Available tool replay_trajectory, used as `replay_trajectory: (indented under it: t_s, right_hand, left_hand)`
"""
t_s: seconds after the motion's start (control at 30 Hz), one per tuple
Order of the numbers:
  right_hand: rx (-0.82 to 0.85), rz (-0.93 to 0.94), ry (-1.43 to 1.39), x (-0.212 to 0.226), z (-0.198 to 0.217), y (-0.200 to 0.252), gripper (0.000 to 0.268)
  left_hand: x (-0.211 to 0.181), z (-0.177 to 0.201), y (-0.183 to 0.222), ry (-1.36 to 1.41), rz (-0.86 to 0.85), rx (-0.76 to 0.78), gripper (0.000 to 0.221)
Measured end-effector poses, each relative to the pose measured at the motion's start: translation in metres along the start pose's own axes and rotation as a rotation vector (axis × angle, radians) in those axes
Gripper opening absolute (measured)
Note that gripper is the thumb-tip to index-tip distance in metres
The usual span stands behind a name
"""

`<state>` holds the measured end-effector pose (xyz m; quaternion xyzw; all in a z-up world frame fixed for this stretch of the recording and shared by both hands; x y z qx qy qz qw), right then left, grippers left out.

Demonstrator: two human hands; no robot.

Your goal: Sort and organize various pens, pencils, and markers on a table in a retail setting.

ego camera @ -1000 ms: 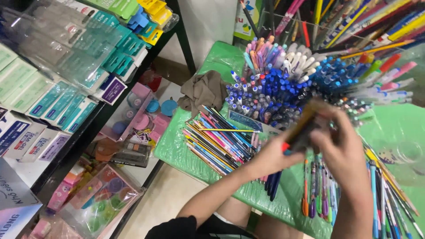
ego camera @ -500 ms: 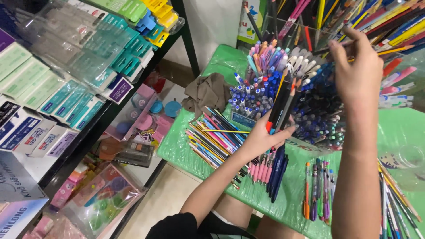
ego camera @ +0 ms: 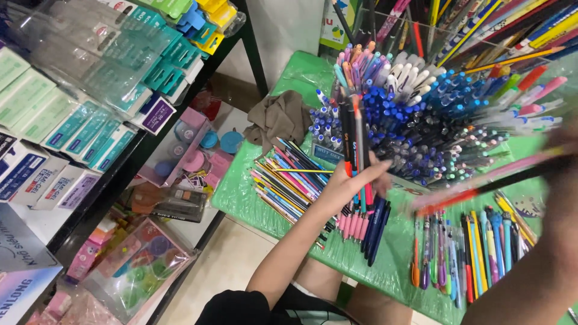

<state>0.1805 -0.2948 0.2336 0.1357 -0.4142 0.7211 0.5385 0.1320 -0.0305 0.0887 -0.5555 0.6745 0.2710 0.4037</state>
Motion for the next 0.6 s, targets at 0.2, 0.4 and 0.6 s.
replay_trajectory:
  t_s: [0.2, 0.4, 0.6]
  right_hand:
    - [0.202, -0.136, -0.078, 0.064, -0.081, 0.027, 0.03]
    - [0.142, -0.109, -0.397, 0.064, -0.087, 0.052, 0.02]
    - [0.181, -0.352, -0.55, 0.034, -0.087, 0.135, 0.053]
  left_hand:
    - [0.018, -0.038, 0.018, -0.078, 0.002, 0.258, 0.028]
    - [0.05, -0.054, 0.02, -0.051, 0.166, 0.197, 0.035]
    - [0.102, -0.062, 0.025, -0.421, -0.24, 0.301, 0.061]
Point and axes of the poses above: each hand's wrist, its own y-axis away from the middle knuckle, its own z-axis out of the back of the hand, x = y × z, the point moved 7 cm from there along -y, towards the middle knuckle, and after that the axes turned 1 degree about -x, right-handed, at the moved point
